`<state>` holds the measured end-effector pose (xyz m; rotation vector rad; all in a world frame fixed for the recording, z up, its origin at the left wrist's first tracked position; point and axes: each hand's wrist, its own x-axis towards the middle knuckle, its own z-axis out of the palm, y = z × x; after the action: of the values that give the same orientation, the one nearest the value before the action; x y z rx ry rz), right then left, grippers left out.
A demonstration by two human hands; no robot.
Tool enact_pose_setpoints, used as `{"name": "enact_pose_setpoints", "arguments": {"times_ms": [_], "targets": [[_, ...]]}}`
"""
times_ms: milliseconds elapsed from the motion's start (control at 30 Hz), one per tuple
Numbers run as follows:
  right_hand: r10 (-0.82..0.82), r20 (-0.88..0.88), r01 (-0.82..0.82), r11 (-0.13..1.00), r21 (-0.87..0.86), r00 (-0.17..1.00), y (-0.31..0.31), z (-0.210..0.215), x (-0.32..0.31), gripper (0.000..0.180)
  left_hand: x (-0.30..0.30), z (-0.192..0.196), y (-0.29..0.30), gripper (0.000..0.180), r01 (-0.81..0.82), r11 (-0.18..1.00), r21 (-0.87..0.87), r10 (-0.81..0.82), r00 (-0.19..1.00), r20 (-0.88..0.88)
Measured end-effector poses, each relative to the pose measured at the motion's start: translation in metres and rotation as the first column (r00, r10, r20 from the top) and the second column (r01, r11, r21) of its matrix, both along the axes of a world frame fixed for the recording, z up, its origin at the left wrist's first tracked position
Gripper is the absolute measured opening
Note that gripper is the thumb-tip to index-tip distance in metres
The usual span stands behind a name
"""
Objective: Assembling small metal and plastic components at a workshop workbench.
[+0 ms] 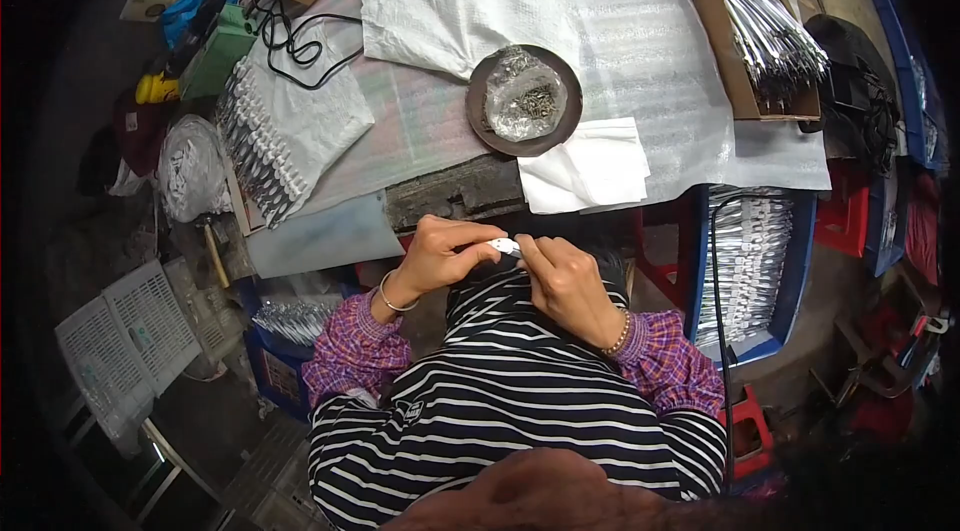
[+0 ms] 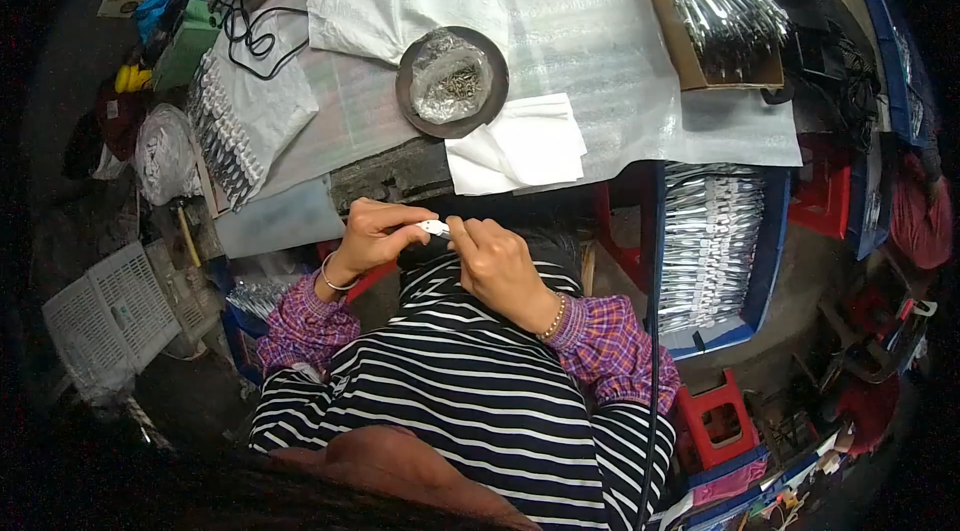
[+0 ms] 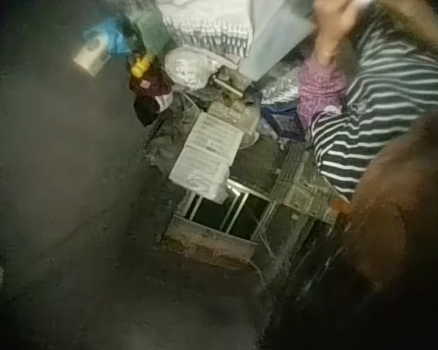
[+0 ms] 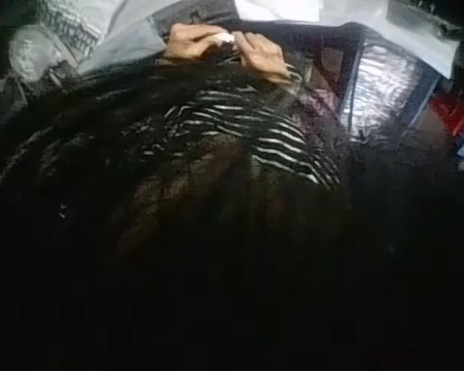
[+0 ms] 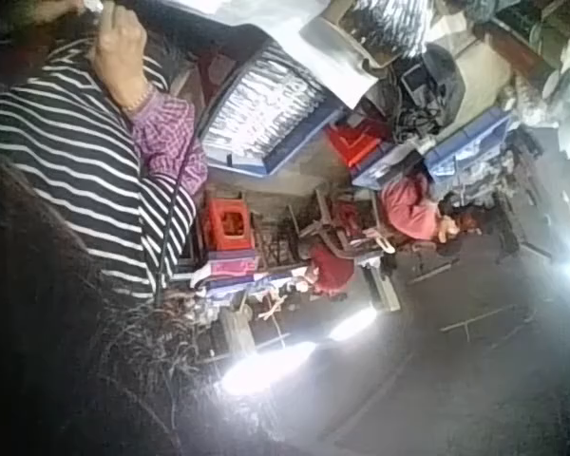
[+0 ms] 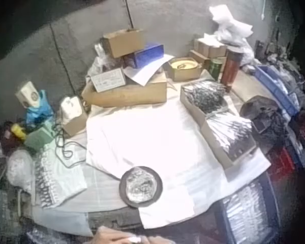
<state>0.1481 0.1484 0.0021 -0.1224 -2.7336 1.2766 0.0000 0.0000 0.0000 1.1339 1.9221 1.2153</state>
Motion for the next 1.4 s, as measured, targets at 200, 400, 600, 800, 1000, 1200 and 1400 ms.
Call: {"name": "enact_pose_setpoints", "arguments": {"times_ms": [200,400,600,800,1000,1200,1400], "targets": [[-0.009,-0.043,0.008,0.999,-0.033,0.999,0.003,-0.003,0.002,0.035,-0.006,0.003,0.005,0.018,0.083,0.995,-0.045,-0.079,0.992,0.094],[0.0,-0.066,-0.005,0.997,-0.074,0.998,-0.003,-0.011,0.002,0.036,-0.007,0.004,0.001,0.018,0.122,0.989,-0.087,-0.113,0.987,0.111],[-0.036,-0.075,0.034,0.999,-0.025,0.997,-0.001,-0.008,0.003,0.028,-0.002,0.002,0.003,0.016,0.046,0.992,-0.116,-0.036,0.995,0.094],[-0.021,-0.12,0.027,0.998,0.053,0.993,0.001,-0.008,0.007,0.037,-0.001,0.004,0.007,0.018,0.087,0.995,-0.055,-0.085,0.996,0.035],[0.047,-0.156,0.008,0.943,0.333,0.987,-0.003,0.002,0.005,0.046,-0.004,0.002,-0.004,0.02,0.084,0.996,0.006,-0.084,0.996,-0.013],[0.088,-0.146,-0.024,0.918,0.396,0.985,-0.007,0.01,0.001,0.046,-0.005,0.001,-0.009,0.02,0.073,0.995,0.063,-0.072,0.997,-0.012],[0.029,-0.132,-0.02,0.998,0.067,0.991,-0.005,0.0,-0.001,0.039,-0.004,0.005,-0.008,0.021,0.075,0.996,0.036,-0.074,0.997,-0.038]]}}
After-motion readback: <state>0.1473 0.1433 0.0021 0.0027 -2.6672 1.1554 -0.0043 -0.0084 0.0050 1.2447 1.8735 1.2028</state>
